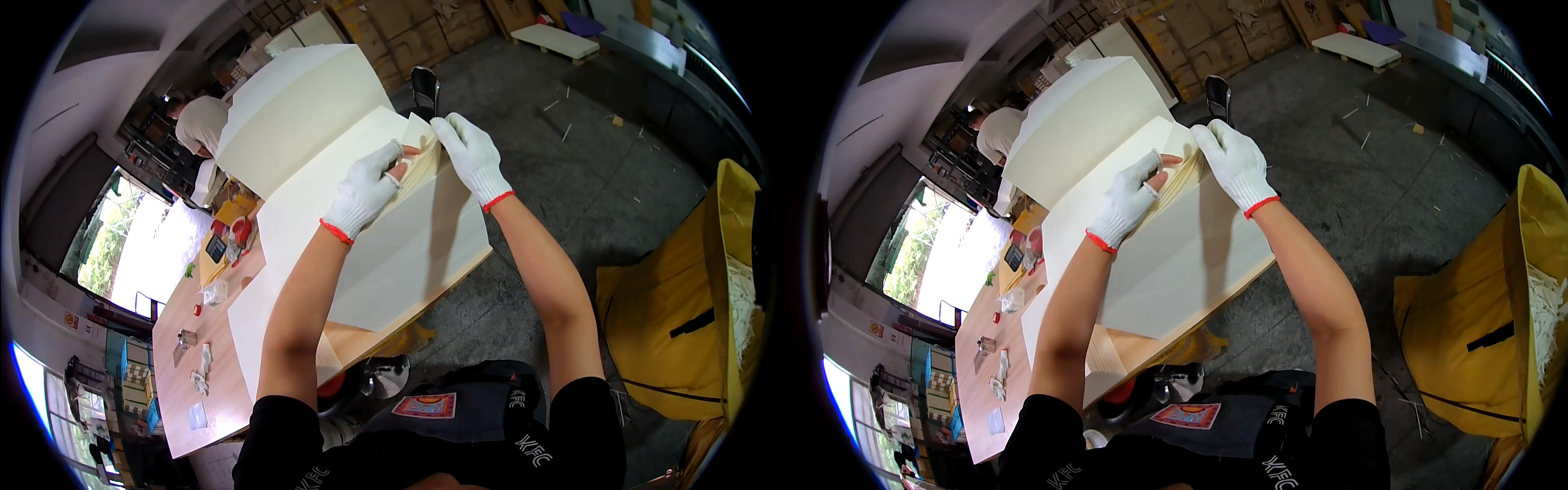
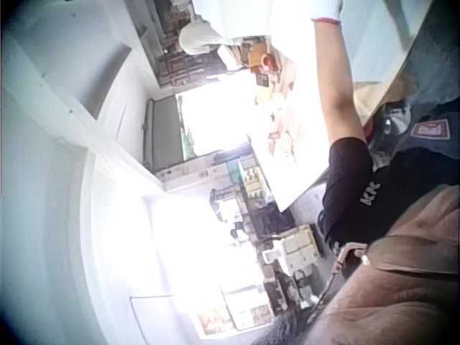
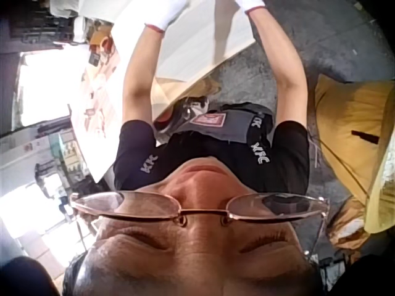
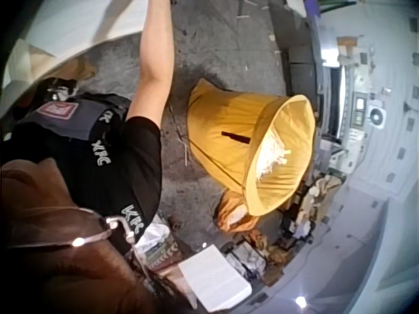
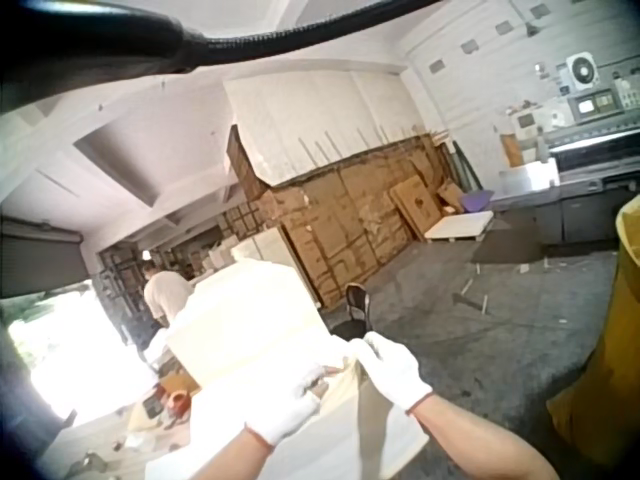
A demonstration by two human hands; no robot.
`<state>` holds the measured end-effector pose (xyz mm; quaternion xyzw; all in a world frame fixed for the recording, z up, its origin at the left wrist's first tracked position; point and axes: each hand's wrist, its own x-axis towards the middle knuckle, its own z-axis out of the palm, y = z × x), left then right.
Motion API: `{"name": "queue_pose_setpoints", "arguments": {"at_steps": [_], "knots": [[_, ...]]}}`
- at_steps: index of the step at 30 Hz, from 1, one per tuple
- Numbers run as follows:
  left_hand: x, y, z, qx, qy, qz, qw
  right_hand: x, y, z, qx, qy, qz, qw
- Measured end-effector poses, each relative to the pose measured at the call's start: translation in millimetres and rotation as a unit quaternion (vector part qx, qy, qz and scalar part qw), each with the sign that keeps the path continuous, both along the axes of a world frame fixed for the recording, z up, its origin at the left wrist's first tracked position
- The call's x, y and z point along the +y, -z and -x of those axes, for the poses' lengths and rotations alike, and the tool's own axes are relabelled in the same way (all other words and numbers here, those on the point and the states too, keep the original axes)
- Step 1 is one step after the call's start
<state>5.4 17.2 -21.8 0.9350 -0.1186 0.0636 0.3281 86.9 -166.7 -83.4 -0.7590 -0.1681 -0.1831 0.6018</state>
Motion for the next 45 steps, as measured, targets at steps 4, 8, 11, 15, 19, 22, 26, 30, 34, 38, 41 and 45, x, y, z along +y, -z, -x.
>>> {"name": "queue_pose_setpoints", "arguments": {"at_steps": [4, 8, 11, 15, 19, 22, 26, 30, 34, 38, 41, 45], "knots": [[-6, 6, 2, 0.021, -0.018, 0.044, 0.999, 2, 2, 2, -0.011, -0.006, -0.012, 1.000], [-11, -5, 7, 0.049, -0.037, 0.037, 0.997, 1, 3, 1, -0.013, -0.004, -0.018, 1.000], [-9, -7, 7, 0.007, -0.022, 0.002, 1.000, 1, 2, 4, 0.001, -0.013, -0.024, 1.000], [-5, 1, 7, -0.075, -0.003, 0.017, 0.997, -1, -5, 8, 0.025, -0.016, 0.000, 1.000], [-3, 0, 1, -0.012, -0.009, -0.024, 1.000, 2, 2, 2, 0.005, 0.001, -0.008, 1.000], [-12, -3, 7, 0.063, -0.039, 0.007, 0.997, 3, 4, 2, 0.008, -0.001, -0.016, 1.000], [-13, -1, 4, 0.043, -0.052, -0.005, 0.998, 2, 4, 1, 0.006, -0.001, -0.014, 1.000], [-10, 0, 3, 0.038, -0.042, -0.006, 0.998, 3, 3, 2, 0.008, -0.004, -0.018, 1.000], [-13, -7, 6, 0.070, -0.037, 0.028, 0.996, 1, 2, 3, 0.015, -0.005, -0.018, 1.000], [-10, 3, 7, -0.049, -0.001, 0.034, 0.998, 0, -5, 9, 0.038, -0.016, -0.005, 0.999], [-9, 3, 3, -0.027, -0.009, 0.010, 1.000, 1, -4, 8, 0.031, 0.002, -0.001, 1.000], [-9, 4, 1, -0.005, -0.021, -0.003, 1.000, 4, 1, 5, 0.014, 0.015, -0.010, 1.000]]}}
